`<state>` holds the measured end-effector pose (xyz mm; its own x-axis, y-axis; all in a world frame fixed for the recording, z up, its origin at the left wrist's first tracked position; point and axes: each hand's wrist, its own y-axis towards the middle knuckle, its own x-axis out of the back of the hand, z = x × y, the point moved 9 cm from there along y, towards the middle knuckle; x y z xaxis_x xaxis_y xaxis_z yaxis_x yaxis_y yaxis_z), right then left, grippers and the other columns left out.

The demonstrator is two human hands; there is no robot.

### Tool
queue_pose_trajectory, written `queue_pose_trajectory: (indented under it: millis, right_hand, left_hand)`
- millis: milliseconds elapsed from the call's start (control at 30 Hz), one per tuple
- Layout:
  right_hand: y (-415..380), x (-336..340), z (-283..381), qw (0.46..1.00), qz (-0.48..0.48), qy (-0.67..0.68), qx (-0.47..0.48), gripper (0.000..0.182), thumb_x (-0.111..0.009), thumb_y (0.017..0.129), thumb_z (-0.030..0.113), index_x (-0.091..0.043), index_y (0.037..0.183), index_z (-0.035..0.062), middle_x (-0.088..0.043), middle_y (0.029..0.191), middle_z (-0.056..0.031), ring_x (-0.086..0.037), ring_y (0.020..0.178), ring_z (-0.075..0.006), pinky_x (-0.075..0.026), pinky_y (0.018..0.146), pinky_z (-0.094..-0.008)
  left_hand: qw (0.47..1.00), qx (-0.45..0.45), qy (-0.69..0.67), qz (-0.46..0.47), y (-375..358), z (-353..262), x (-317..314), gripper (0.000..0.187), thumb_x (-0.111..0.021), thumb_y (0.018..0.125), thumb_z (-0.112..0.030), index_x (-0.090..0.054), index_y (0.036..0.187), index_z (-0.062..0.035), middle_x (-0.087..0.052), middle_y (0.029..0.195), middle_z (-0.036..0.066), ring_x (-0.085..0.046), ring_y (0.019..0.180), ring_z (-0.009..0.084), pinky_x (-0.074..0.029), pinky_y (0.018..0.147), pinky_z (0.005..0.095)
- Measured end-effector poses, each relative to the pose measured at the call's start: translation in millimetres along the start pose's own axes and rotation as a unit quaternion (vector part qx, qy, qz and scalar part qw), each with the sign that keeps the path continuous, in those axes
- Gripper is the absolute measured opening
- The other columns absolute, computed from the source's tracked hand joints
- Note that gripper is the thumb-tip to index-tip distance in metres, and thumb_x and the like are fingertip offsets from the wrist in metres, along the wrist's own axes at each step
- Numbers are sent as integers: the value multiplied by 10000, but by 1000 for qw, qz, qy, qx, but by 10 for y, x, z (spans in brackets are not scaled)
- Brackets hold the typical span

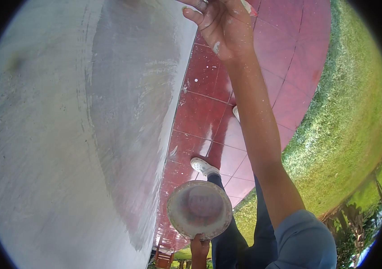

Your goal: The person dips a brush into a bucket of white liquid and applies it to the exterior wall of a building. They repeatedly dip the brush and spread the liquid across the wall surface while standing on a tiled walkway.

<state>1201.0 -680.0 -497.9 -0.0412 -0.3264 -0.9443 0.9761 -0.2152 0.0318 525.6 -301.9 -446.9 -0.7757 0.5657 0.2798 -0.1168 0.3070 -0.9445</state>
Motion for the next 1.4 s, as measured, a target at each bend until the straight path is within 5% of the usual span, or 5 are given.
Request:
queue_pose_trajectory:
  millis: [233,533,767,1167,1400]
  right_hand:
    - [-810,2776,-1291,915,-353,-140,-138,296,-586,926,126,-540,1175,-26,-633,1049,-142,-679,904,-281,-621,798,-393]
    - [9,27,146,958,-144,-248,23,227,-546,911,95,-597,1072,-57,-642,977,-140,-658,811,-237,-582,714,-333]
    - [-249,1095,-798,968,-229,52,-90,285,-537,931,112,-526,1186,-15,-596,1099,-150,-659,936,-281,-572,822,-357]
    - [-5036,3306,2348,726,-577,-356,-119,278,-605,889,130,-607,1145,22,-649,1007,-133,-687,820,-280,-588,695,-349]
    - [-7876,2128,5030,301,-577,-716,-251,350,-524,855,326,-716,966,55,-705,726,-102,-691,670,-233,-545,617,-409]
  left_hand:
    - [999,-23,-28,-1,-140,-66,-213,607,-520,761,73,-428,1346,-60,-492,1340,131,-467,1256,321,-388,1060,519]
    - [998,-51,-19,-9,-245,127,-201,644,-511,736,72,-403,1360,-42,-483,1352,137,-457,1264,311,-363,1090,503]
    - [997,-58,-46,22,-400,424,-346,622,-500,795,57,-387,1389,-88,-467,1360,139,-459,1263,357,-399,1038,580]
    - [991,-28,-61,115,-372,459,507,645,-484,755,69,-372,1381,-41,-455,1355,168,-439,1269,370,-373,1057,585]
    - [985,-82,-76,132,44,592,2624,736,-501,703,96,-359,1386,-138,-462,1307,155,-501,1193,388,-463,947,629]
